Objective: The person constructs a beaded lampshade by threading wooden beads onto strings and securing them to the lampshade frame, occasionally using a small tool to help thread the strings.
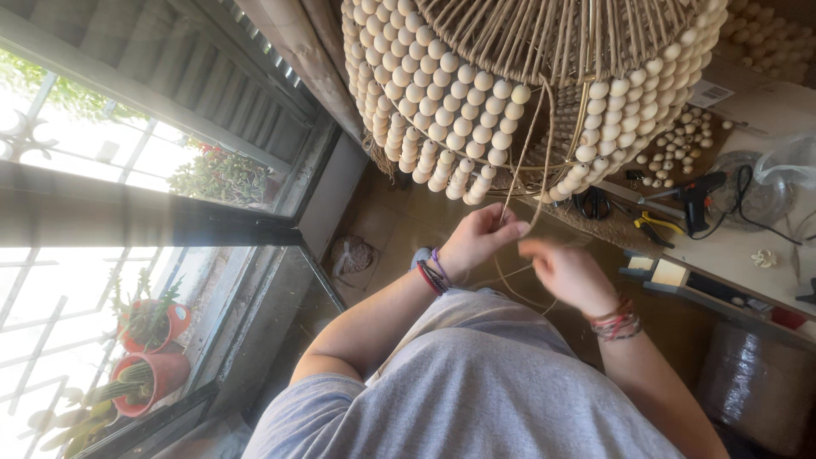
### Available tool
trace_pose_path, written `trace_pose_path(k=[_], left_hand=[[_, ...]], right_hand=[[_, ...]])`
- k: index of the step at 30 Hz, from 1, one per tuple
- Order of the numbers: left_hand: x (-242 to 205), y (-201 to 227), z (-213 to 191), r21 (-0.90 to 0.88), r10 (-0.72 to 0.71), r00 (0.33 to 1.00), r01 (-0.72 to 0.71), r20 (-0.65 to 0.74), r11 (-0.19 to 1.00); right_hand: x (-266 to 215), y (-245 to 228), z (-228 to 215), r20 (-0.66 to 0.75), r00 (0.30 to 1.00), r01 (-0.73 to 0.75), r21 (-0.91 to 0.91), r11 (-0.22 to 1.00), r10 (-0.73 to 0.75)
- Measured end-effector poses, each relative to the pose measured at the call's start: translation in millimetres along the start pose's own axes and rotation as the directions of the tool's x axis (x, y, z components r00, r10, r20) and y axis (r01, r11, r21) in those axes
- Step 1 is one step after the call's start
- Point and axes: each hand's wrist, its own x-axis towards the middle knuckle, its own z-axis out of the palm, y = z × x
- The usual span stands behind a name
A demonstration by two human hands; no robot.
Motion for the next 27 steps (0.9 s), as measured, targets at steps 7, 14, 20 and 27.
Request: trace_pose_path(k=[7,14,20,27], left_hand=[[0.5,8.6,2.1,0.476,0.156,0.987,-0.121,-0.035,0.871],[-13.8,33.4,5.9,-0.270,-0.135,0.982,0.168,0.135,0.948],[-4.0,-1.5,2.3,0.539,0.181,0.981,-0.113,-0.075,0.834],[-7.4,8.2,8.0,-0.193,-0.046,0.995,0.062,0.083,0.979]], right_hand=[[1.2,-10.8,-16.9,-0.131,0.970,0.243,0.568,0.787,-0.205],[10.2,26.0,25.6,0.270,0.958,0.000,-0.330,0.944,0.094],[11.6,-16.8,-26.9,-0.255,0.922,0.384,0.690,0.614,-0.290],[2.8,31.2,36.0,0.321,0.935,-0.045,-0.308,0.950,0.148]])
